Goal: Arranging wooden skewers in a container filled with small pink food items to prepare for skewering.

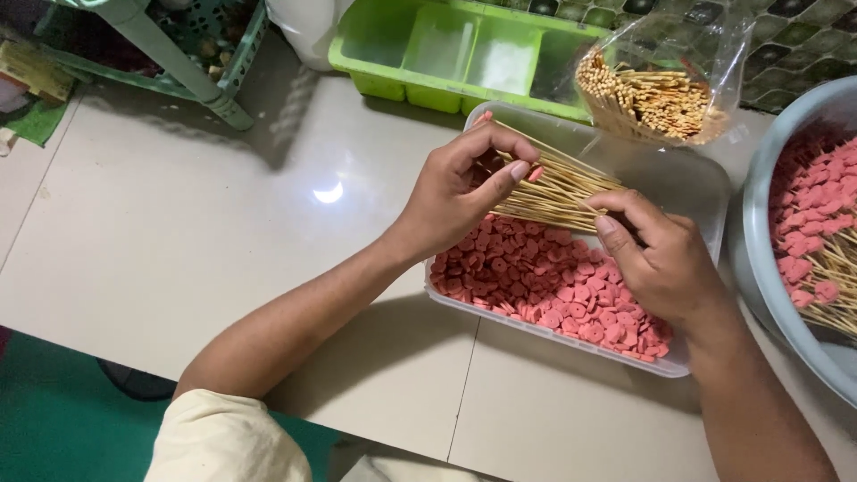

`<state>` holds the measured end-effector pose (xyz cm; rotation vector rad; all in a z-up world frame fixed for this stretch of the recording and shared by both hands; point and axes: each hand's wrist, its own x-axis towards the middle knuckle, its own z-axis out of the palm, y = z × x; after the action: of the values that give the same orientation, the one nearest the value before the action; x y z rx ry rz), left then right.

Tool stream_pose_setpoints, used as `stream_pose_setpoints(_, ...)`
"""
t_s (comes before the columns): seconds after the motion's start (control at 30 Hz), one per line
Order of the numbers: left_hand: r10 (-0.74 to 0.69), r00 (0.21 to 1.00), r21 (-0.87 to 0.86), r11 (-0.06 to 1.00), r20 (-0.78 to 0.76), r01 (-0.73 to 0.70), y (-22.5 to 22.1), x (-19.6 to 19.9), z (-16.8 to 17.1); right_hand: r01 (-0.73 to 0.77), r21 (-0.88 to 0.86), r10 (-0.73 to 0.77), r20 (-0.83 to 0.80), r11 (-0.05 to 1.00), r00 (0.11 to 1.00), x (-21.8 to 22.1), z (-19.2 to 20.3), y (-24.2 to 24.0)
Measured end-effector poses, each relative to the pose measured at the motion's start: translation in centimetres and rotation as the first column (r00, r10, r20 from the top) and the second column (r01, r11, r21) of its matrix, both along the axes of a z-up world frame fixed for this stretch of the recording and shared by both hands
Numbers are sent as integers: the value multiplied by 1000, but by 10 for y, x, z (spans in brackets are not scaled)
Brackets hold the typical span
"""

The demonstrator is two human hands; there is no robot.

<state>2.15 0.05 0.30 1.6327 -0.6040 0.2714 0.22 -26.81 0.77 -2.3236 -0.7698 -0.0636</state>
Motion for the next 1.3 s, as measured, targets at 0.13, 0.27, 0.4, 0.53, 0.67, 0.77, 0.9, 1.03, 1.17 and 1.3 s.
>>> stream_pose_setpoints(0.13, -1, 1000, 0, 1000, 3, 1, 0, 0, 1, 3, -3, -3, -2, 1000, 1000, 0, 1, 1)
stream_pose_setpoints(0.27, -3, 1000, 13, 1000, 12, 3, 0, -1, 1, 31, 3, -31, -14, 1000, 999, -1, 0, 1)
stream_pose_setpoints(0.4, -5, 1000, 27, 1000, 15, 4, 0, -3, 3, 15, -6, -14, 22, 1000, 1000, 0, -1, 0)
stream_pose_setpoints(0.53, -4, 1000, 18, 1000, 0, 4, 0, -4, 4, 16, -3, -16, 35, 1000, 999, 0, -1, 1)
stream_pose_setpoints(0.67, -23, 999, 17, 1000, -27, 23, 0, -5, 6, -4, 10, 4, 42, 1000, 999, 0, -3, 0)
stream_pose_setpoints(0.77, -13, 1000, 20, 1000, -16, 13, 0, -5, 6, 17, -8, -17, 16, 1000, 1000, -2, 1, 1)
stream_pose_setpoints(0.9, 24, 999, 34, 999, 44, -26, 0, -4, 2, 97, -20, -97, -27, 995, 995, -3, 3, 2)
stream_pose_setpoints(1.03, 43, 998, 15, 999, 50, -44, -1, -5, 4, 82, 12, -82, -22, 997, 996, -1, 0, 0)
stream_pose_setpoints(1.17, 42, 999, -18, 999, 15, -42, -1, -5, 4, 139, 13, -138, -27, 990, 990, -1, -4, -2)
stream_pose_setpoints(1.3, 77, 996, -13, 997, -38, -77, 1, -8, 7, 175, 58, -173, -36, 983, 984, -2, -5, -2)
